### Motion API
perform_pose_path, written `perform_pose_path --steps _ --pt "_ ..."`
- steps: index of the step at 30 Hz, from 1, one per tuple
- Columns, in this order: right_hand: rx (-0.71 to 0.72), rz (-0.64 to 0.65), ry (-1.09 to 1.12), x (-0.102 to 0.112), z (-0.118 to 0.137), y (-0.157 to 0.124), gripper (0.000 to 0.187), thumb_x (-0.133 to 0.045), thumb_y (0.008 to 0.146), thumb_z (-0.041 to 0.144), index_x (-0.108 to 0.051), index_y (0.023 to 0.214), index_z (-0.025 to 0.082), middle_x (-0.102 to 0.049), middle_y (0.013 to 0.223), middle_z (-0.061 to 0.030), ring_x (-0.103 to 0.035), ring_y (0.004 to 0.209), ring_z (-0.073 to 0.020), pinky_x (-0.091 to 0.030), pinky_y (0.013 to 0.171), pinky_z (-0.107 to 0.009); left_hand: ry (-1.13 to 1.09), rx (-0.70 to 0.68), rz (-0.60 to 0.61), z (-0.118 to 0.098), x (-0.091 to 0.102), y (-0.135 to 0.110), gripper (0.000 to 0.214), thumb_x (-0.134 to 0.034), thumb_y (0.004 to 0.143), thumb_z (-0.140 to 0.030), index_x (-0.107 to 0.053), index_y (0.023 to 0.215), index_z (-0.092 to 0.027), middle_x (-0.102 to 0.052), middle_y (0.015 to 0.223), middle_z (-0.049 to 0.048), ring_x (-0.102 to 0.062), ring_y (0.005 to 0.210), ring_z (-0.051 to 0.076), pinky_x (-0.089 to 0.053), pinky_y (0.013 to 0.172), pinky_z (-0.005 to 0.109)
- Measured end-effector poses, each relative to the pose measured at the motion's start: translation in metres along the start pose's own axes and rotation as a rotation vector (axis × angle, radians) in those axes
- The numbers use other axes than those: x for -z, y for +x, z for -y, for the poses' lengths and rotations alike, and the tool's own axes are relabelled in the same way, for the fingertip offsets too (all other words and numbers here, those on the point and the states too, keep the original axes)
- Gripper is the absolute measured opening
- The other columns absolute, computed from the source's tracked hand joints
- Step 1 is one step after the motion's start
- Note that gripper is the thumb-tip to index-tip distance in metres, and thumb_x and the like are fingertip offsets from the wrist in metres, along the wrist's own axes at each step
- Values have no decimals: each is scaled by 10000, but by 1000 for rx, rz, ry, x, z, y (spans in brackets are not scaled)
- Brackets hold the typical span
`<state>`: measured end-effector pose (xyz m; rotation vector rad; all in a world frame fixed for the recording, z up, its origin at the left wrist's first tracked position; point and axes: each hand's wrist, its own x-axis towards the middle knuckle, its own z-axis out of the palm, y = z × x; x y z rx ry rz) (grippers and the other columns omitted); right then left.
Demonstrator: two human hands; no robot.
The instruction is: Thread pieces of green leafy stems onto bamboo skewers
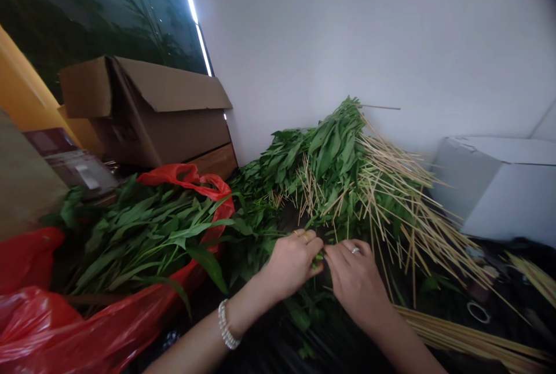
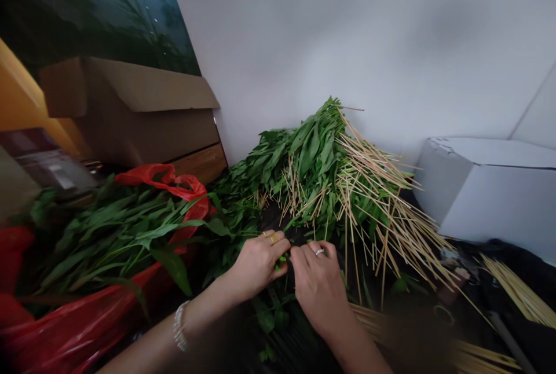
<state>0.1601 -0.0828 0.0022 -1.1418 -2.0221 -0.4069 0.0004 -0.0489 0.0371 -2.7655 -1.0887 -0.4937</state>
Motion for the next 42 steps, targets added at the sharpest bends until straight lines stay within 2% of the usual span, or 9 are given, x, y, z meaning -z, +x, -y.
perform_pose_path --steps 6,12,16,20,25,30,35,38,42 --pt "-229 -85 365 8 -6 2 215 -368 967 176 -564 885 211 -631 751 -9 -593 724 -167 -423 714 -294 -790 295 -184 13 6 14 140 -400 793 -187 -495 691 -194 -516 664 -17 -503 648 134 -421 632 247" --pt "-445 -124 502 9 -14 1 233 -369 987 323 -577 942 230 -681 764 -6 -650 742 -177 -477 688 -284 -1235 549 -319 57 50 16 181 -372 829 -321 -407 691 -210 -623 748 10 -539 633 138 -445 587 244" --pt "-475 -134 483 6 -19 0 250 -382 980 367 -585 926 232 -688 761 -13 -664 743 -189 -489 690 -292 -968 448 -274 76 81 12 260 -359 867 -344 -464 673 -206 -714 1050 67 -605 987 218 -439 923 336" --pt "-514 -145 471 9 -26 0 267 -387 975 382 -593 903 228 -693 763 -19 -665 717 -184 -483 656 -274 -454 512 -130 92 90 19 331 -302 880 -320 -535 680 -196 -709 1091 76 -612 1038 223 -449 896 292" --pt "-603 -114 466 16 -31 2 281 -387 970 399 -603 949 221 -677 757 -3 -621 636 -157 -461 608 -251 -72 684 85 101 43 42 285 -405 892 -336 -638 894 -172 -709 852 108 -662 819 258 -478 752 347" --pt "-693 -127 460 29 -38 4 310 -395 958 415 -615 1014 204 -658 738 7 -515 511 -125 -406 526 -246 95 662 165 100 -21 50 647 -702 760 -376 -472 1330 -174 -585 1249 207 -545 1137 361 -439 883 434" --pt "-723 -153 506 53 -49 7 290 -433 943 419 -606 1024 200 -659 738 -8 -581 631 -154 -444 567 -247 153 596 187 109 -35 38 613 -641 788 -544 -543 1305 -231 -509 1389 146 -397 1253 404 -359 966 509" --pt "-695 5 496 62 -49 7 270 -439 944 410 -601 1005 203 -671 751 -12 -609 665 -163 -467 591 -250 151 584 180 112 -30 37 580 -493 865 -607 -550 1316 -247 -526 1391 126 -374 1256 427 -349 947 554" --pt "-532 464 179 53 -42 0 195 -431 963 272 -617 959 213 -686 881 -17 -645 800 -148 -469 728 -236 155 537 74 94 -14 33 582 -451 916 -547 -441 1414 -246 -434 1474 118 -361 1265 409 -355 946 553"
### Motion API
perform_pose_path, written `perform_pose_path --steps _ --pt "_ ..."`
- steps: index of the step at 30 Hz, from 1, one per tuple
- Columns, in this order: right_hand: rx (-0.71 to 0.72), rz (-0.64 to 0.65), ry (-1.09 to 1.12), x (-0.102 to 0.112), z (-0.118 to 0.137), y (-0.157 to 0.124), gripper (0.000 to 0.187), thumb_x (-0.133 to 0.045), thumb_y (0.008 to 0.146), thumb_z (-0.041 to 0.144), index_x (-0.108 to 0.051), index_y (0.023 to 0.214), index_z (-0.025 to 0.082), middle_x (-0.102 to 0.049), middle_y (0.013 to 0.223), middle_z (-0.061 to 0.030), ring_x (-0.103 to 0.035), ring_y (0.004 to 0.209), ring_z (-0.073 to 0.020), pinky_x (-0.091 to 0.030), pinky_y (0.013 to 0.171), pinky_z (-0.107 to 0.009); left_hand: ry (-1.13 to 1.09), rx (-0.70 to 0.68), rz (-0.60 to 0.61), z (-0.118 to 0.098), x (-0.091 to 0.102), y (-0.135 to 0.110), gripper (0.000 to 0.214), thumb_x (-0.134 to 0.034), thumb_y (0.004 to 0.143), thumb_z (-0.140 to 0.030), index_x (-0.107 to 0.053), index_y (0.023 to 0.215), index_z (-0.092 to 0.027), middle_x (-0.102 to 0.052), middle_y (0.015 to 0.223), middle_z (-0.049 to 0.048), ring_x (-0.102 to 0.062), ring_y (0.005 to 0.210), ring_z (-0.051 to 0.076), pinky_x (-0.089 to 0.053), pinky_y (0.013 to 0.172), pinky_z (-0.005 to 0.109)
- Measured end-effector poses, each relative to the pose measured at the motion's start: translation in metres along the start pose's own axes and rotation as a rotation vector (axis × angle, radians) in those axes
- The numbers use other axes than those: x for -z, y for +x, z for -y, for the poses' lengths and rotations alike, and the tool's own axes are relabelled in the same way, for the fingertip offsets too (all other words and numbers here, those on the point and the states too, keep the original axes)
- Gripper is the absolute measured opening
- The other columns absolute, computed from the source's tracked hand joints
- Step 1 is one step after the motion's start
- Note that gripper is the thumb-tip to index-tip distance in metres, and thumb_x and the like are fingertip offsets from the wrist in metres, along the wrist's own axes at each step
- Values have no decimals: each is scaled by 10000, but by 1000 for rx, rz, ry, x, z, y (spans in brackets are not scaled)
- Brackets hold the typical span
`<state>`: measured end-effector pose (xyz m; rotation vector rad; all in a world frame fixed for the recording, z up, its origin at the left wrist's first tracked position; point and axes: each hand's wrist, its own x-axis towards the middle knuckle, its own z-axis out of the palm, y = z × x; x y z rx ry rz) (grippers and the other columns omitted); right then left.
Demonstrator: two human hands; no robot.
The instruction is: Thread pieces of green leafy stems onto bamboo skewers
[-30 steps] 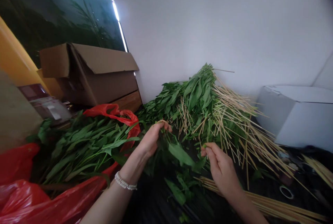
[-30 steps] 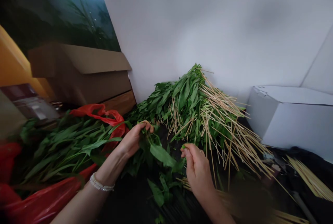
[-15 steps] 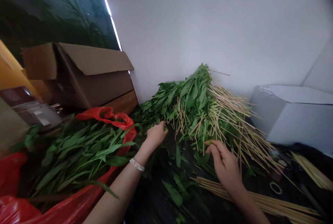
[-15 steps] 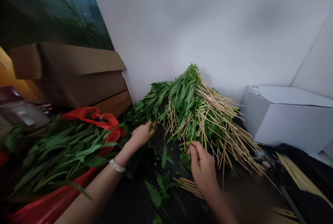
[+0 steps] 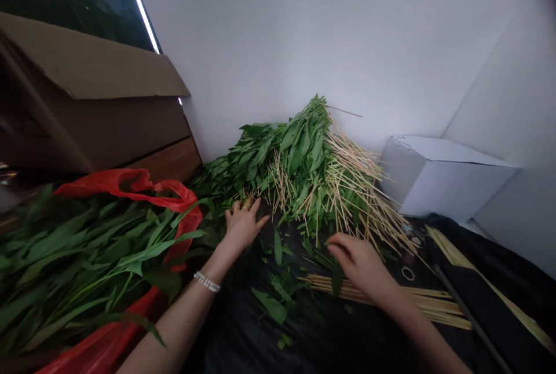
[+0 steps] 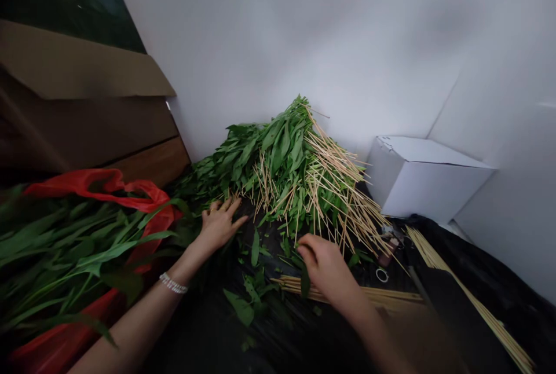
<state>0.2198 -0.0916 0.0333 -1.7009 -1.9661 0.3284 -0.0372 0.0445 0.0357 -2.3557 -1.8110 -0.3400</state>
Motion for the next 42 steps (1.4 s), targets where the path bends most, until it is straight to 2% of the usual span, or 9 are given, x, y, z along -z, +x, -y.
perform_pose_path --steps 3,7,11,17,21,25,31,37,42 --pt "-29 114 -193 -22 -1 -1 208 -436 941 162 -635 884 188 -667 932 -58 -652 879 -176 -452 767 -252 -91 -176 -13 -15 16 -34 457 -474 925 -501 -582 1265 -215 -535 1354 127 -453 1206 329 -396 956 444" --pt "-80 200 -320 -47 -2 0 173 -479 871 80 -638 917 131 -642 1011 -136 -668 801 -222 -438 651 -285 -250 -326 364 -32 17 -95 389 -627 811 -542 -658 1021 -215 -632 1107 90 -608 1010 267 -481 825 337" --pt "-53 259 -372 -55 1 4 254 -448 837 7 -625 962 139 -636 1034 -117 -666 814 -206 -423 649 -271 -337 -344 468 -35 7 -123 211 -659 779 -228 -628 987 -231 -622 1107 51 -613 1024 232 -464 829 288" --pt "-53 234 -376 -39 -5 7 233 -412 920 76 -590 1010 197 -627 1024 -46 -643 913 -158 -426 747 -227 -535 -320 388 -12 18 -94 131 -506 857 -143 -589 916 -224 -666 905 -2 -636 879 164 -443 734 227" --pt "-139 207 -455 -38 -13 7 273 -389 902 22 -598 1037 135 -610 1067 -120 -658 909 -211 -444 737 -279 -319 -156 278 -10 17 -59 176 -485 895 -152 -599 1019 -206 -676 998 48 -641 972 188 -460 823 253" --pt "-171 211 -517 -47 -11 5 182 -458 931 138 -615 1021 115 -586 1096 -164 -667 911 -268 -459 687 -304 -185 -43 273 -27 -5 -43 178 -516 895 -222 -627 1009 -142 -637 1089 158 -648 977 293 -504 801 375" --pt "-145 227 -522 -46 -7 6 379 -407 804 -67 -602 1051 144 -611 1088 -137 -671 880 -228 -440 653 -270 -225 -119 286 -42 -23 -46 210 -572 812 -133 -628 1011 -166 -636 1105 120 -636 1008 259 -504 826 343" --pt "-13 230 -407 -38 13 17 298 -396 876 21 -592 1020 192 -640 1045 -86 -638 903 -191 -418 716 -254 -431 -291 268 -26 12 -54 270 -517 793 -58 -632 998 -193 -662 990 39 -618 976 174 -458 875 252" --pt "71 239 -310 -40 26 52 270 -412 895 73 -589 1065 187 -667 998 -83 -599 990 -207 -405 806 -274 -587 -348 382 -9 19 -93 264 -536 858 -152 -639 1086 -236 -633 1085 38 -593 1043 185 -433 937 290"
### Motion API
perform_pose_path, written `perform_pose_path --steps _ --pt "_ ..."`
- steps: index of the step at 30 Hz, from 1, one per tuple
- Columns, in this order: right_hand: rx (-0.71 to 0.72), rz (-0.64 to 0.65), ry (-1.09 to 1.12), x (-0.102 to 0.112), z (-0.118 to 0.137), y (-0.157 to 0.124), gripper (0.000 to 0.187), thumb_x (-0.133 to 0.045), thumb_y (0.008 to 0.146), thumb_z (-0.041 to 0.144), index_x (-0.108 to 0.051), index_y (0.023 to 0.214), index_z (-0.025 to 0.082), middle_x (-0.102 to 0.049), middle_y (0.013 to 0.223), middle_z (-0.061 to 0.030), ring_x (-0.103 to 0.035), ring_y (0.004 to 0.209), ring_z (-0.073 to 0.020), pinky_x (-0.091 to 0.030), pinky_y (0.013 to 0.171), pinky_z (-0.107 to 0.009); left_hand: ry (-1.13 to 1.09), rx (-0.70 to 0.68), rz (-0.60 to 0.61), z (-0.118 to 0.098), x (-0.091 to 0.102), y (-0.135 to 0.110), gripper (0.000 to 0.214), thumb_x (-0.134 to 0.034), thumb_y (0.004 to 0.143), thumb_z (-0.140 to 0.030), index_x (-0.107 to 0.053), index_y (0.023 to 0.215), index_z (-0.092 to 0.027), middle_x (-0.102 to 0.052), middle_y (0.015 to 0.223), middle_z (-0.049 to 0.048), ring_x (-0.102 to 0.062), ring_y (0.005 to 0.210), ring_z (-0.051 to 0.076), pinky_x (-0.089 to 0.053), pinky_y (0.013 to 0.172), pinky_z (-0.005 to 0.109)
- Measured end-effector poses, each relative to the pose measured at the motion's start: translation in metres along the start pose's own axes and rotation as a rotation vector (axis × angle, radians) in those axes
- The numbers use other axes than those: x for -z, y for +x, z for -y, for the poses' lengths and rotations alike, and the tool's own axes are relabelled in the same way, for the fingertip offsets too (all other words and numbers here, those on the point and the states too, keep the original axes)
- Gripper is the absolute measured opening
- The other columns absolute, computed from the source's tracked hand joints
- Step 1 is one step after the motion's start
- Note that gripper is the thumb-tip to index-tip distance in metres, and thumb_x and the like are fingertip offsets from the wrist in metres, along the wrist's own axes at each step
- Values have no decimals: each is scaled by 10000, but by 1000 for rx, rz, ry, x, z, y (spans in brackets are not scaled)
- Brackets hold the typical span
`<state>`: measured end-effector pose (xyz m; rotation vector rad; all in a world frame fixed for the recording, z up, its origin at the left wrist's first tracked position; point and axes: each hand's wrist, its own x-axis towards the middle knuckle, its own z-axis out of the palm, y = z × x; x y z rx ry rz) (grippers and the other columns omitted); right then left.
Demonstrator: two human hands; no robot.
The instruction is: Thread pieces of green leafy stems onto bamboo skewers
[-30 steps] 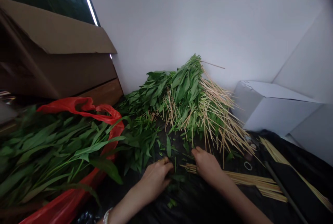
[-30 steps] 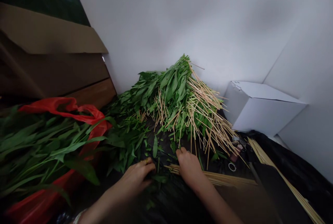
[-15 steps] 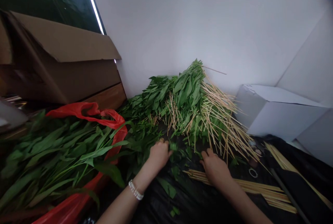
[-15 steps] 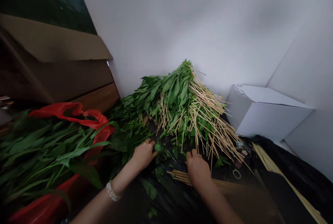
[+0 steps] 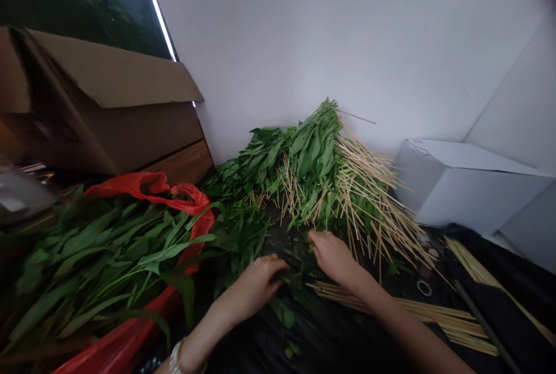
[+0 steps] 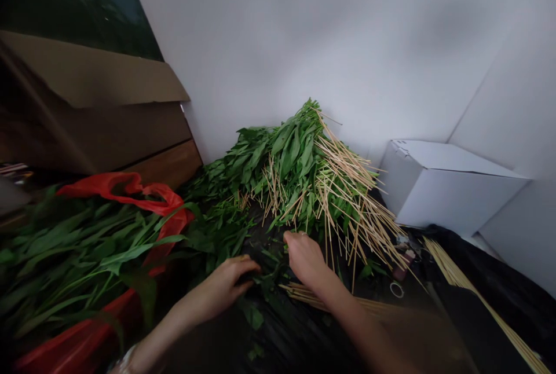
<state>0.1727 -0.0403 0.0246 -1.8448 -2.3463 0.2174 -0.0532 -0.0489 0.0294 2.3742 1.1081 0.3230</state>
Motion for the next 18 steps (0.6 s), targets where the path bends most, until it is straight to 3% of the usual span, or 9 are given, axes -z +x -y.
perform_pose_path --steps 2,5,7,10,15,18 --pt "48 22 30 -3 1 13 286 -501 875 131 -590 1141 185 -663 1059 -96 -576 1062 -232 -402 859 -299 16 53 51 4 -13 -15 390 -645 823 -264 -597 1210 -266 -565 1249 61 -538 1164 231 -408 999 337" --pt "95 42 71 -14 3 22 458 -661 805 284 -572 1243 184 -620 1181 -136 -517 1165 -301 -394 923 -365 59 100 93 9 -30 -26 697 -814 647 -355 -550 1287 -282 -485 1338 84 -467 1238 303 -386 1027 393" --pt "101 36 98 -21 4 21 414 -692 778 278 -625 1168 159 -608 1180 -159 -514 1163 -317 -393 935 -386 47 99 91 11 -35 -27 568 -803 647 -291 -612 1180 -258 -523 1257 71 -505 1173 278 -410 988 362" --pt "109 13 154 -27 2 17 159 -621 790 128 -684 936 143 -633 1087 -139 -566 1067 -261 -408 912 -340 -44 38 71 11 -30 -20 245 -636 720 -102 -644 937 -214 -584 1081 28 -561 1038 184 -426 910 264" --pt "108 -59 290 -22 -11 11 172 -547 803 44 -664 835 167 -667 918 -52 -613 907 -168 -440 818 -250 -71 19 -22 4 0 -1 264 -512 720 -28 -618 892 -198 -614 911 8 -580 899 161 -424 821 250" --pt "88 -91 353 -14 -20 9 167 -533 831 80 -662 883 173 -689 888 -29 -634 842 -151 -460 772 -241 -84 -16 -24 -7 0 8 234 -510 796 -69 -632 942 -205 -626 946 16 -583 932 169 -426 858 261"
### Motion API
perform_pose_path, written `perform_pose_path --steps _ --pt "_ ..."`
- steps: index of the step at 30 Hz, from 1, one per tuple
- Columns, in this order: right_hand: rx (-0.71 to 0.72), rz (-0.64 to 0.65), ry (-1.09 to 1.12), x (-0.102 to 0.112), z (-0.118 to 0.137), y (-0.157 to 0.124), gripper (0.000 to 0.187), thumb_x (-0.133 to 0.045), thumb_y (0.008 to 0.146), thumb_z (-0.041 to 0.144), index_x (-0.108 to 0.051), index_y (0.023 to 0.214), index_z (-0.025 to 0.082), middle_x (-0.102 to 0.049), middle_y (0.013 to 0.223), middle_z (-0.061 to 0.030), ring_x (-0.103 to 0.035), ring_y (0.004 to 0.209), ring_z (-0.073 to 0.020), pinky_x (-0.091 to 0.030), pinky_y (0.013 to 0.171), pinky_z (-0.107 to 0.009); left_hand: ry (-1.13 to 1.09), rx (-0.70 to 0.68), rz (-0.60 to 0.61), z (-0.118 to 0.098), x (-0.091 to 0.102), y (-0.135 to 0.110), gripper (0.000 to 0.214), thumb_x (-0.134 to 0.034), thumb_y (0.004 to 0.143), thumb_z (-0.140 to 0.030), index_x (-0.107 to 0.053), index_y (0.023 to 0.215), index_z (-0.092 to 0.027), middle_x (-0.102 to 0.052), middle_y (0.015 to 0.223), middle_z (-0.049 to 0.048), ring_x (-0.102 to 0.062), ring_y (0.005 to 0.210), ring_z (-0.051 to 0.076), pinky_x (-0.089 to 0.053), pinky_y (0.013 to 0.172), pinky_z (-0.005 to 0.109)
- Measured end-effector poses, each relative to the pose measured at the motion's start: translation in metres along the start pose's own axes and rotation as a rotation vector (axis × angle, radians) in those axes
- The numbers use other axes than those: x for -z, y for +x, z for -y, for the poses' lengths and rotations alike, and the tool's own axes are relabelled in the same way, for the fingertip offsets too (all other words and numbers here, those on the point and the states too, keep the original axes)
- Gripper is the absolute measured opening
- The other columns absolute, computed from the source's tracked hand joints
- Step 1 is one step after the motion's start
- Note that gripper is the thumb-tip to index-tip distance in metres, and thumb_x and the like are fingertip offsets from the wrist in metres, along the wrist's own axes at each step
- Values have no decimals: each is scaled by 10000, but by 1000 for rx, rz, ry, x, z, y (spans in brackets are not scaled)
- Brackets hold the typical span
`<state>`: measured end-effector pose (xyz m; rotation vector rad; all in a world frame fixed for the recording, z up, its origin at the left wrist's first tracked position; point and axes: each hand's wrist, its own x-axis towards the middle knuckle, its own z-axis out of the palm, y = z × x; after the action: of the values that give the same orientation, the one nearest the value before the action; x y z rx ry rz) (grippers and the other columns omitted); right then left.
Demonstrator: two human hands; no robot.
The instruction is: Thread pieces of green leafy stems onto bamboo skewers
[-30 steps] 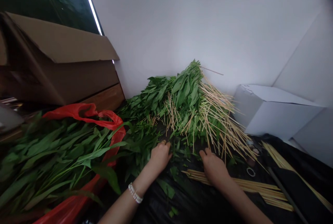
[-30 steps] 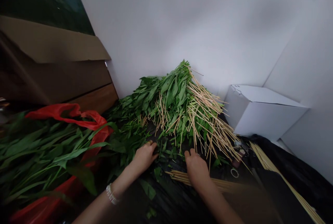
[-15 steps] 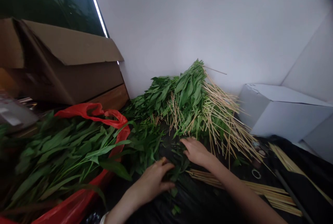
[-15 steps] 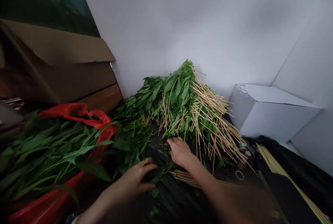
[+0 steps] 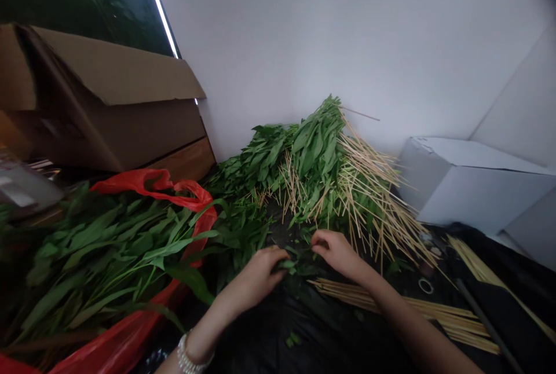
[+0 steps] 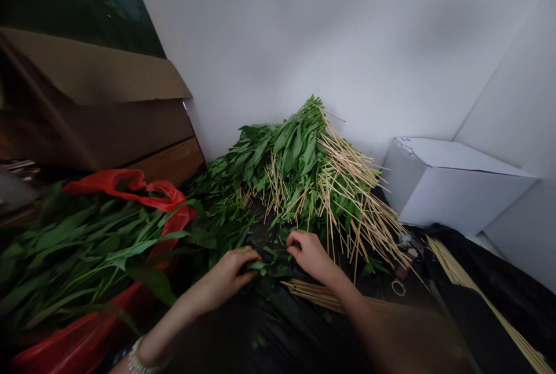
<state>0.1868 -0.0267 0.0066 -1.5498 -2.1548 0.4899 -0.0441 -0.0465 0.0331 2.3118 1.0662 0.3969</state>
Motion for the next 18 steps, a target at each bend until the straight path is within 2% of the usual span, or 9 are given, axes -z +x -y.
perform_pose_path --steps 3,5,7,9,11,13,16,18 --pt "-9 -5 12 4 -4 5 194 -509 849 100 -669 939 164 -702 929 -46 -644 870 -159 -465 803 -259 25 -20 90 -9 -21 2 196 -578 824 -160 -645 999 -217 -606 1087 39 -565 1052 198 -421 943 285" --pt "0 14 -2 2 -5 10 242 -517 846 103 -669 1027 154 -694 1033 -80 -629 975 -178 -447 876 -285 77 11 125 -12 -37 1 313 -641 777 -176 -628 1084 -234 -560 1208 57 -542 1124 228 -416 985 307" --pt "24 59 -23 -2 -5 15 334 -584 820 144 -645 1147 167 -654 1169 -110 -581 1103 -218 -411 953 -337 125 26 127 -13 -49 -1 399 -647 742 -146 -609 1125 -252 -537 1250 62 -538 1141 243 -420 993 322" --pt "48 112 -45 -7 -3 16 491 -689 748 199 -611 1233 190 -602 1264 -133 -528 1184 -276 -376 998 -403 140 12 105 -12 -54 -2 360 -605 743 -113 -618 1077 -248 -557 1212 61 -556 1109 234 -431 972 316" --pt "69 151 -59 -11 -1 15 546 -739 682 194 -626 1216 193 -592 1266 -142 -518 1188 -305 -364 1003 -431 117 -4 86 -10 -54 -2 285 -561 741 -85 -624 980 -227 -588 1143 57 -577 1050 213 -446 930 292" --pt "84 165 -60 -12 1 12 398 -682 695 115 -683 1089 171 -625 1186 -136 -548 1142 -284 -382 977 -398 68 7 54 -6 -50 -2 297 -525 709 -41 -610 938 -211 -618 1064 51 -591 991 196 -453 889 273" --pt "89 148 -30 -7 2 8 269 -544 735 9 -702 900 151 -668 1022 -104 -607 1012 -219 -422 895 -314 -67 45 -51 -1 -40 0 352 -484 684 -4 -587 960 -195 -658 964 34 -610 926 182 -462 849 262" --pt "84 118 9 2 2 5 254 -536 758 15 -689 894 166 -677 973 -72 -622 946 -187 -434 848 -276 -150 70 -134 2 -32 4 363 -462 732 -8 -583 1019 -195 -676 989 33 -623 950 177 -464 867 263"
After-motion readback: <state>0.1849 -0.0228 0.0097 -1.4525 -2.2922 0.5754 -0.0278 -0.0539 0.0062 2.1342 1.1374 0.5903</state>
